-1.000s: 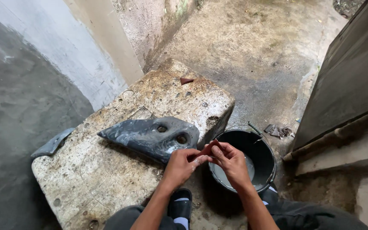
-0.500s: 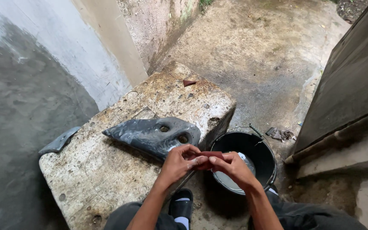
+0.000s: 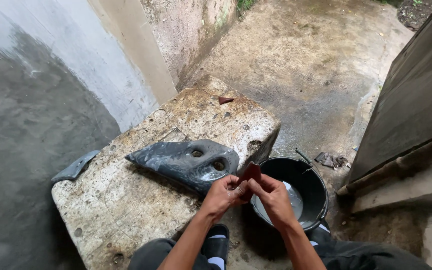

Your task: Wet-sanding a grey component using sandpaper and water from a bucket

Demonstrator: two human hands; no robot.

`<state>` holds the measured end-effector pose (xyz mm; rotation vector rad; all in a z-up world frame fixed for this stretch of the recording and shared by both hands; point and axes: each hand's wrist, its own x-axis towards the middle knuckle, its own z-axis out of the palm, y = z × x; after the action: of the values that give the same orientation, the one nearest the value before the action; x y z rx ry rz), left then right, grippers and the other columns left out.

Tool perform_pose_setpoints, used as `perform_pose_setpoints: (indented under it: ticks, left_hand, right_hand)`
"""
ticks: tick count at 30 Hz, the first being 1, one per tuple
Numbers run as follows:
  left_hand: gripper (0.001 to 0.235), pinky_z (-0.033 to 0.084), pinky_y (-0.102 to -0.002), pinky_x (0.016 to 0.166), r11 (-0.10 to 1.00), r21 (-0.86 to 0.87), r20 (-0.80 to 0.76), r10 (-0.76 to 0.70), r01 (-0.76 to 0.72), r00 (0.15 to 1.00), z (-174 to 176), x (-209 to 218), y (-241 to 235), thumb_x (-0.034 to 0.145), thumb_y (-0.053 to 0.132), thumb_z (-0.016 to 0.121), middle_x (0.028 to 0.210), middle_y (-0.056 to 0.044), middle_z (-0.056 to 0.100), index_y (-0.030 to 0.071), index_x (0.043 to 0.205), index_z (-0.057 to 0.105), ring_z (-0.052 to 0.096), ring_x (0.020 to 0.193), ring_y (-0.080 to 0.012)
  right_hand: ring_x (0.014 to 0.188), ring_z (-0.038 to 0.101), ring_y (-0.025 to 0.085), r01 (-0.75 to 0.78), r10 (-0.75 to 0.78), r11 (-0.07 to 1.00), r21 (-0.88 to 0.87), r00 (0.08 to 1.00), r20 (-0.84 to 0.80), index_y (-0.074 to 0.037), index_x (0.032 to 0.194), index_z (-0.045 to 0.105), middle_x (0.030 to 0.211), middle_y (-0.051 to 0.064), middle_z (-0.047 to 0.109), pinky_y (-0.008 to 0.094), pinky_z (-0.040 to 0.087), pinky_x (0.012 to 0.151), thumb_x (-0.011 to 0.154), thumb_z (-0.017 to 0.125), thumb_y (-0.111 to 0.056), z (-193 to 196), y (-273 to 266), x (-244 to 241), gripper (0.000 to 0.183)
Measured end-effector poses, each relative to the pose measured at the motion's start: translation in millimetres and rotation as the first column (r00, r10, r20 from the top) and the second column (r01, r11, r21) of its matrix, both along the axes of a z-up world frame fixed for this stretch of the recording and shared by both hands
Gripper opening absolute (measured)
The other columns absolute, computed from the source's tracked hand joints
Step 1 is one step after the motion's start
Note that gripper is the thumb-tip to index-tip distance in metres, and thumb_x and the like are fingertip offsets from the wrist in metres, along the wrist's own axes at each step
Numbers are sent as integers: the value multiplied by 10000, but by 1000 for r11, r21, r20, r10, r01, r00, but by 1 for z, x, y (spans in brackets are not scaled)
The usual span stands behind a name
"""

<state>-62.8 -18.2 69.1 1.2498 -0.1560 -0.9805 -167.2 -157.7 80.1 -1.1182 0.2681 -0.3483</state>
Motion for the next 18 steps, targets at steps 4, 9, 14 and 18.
perform_pose_setpoints:
  ticks: [4, 9, 14, 18]
  left_hand:
    - [366, 609, -278, 697, 1000, 4, -28, -25, 25, 999, -8, 0, -4, 842, 280, 793, 907, -122, 679, -7, 1006, 636, 673, 765, -174]
    - [471, 551, -243, 692, 999, -6, 103, -51, 52, 993, -6, 3, 1, 848, 415, 738, 880, -103, 698, -20, 1007, 652, 668, 755, -153]
    - [277, 533, -226, 676, 1000, 4, 201, 20, -22, 979, -17, 3, 0, 907, 262, 746, 858, -72, 691, 2, 963, 671, 622, 740, -118]
    - [453, 556, -239, 788, 999, 28, 228, 31, -38, 973, 31, 2, 1, 893, 226, 722, 1043, -114, 728, -34, 1260, 673, 664, 893, -151]
  right_hand:
    - [962, 674, 245, 104, -103, 970, 221, 995, -17, 124, 1269, 666, 1122, 212, 730, 337, 537, 892, 909, 663, -18, -20, 1, 3, 387]
    - [935, 680, 199, 33, -23, 982, 186, 998, -55, 83, 1313, 647, 1135, 180, 733, 281, 545, 802, 962, 631, -78, -12, -6, 2, 386]
    - [793, 645, 162, -27, 30, 999, 21, 992, -119, 92, 1198, 715, 980, 142, 747, 289, 531, 714, 970, 643, -115, 2, -9, -3, 317]
    - [635, 629, 160, -186, 166, 980, -66, 957, -236, 38, 1030, 775, 766, 111, 724, 286, 524, 610, 978, 648, -189, 20, -6, -6, 265]
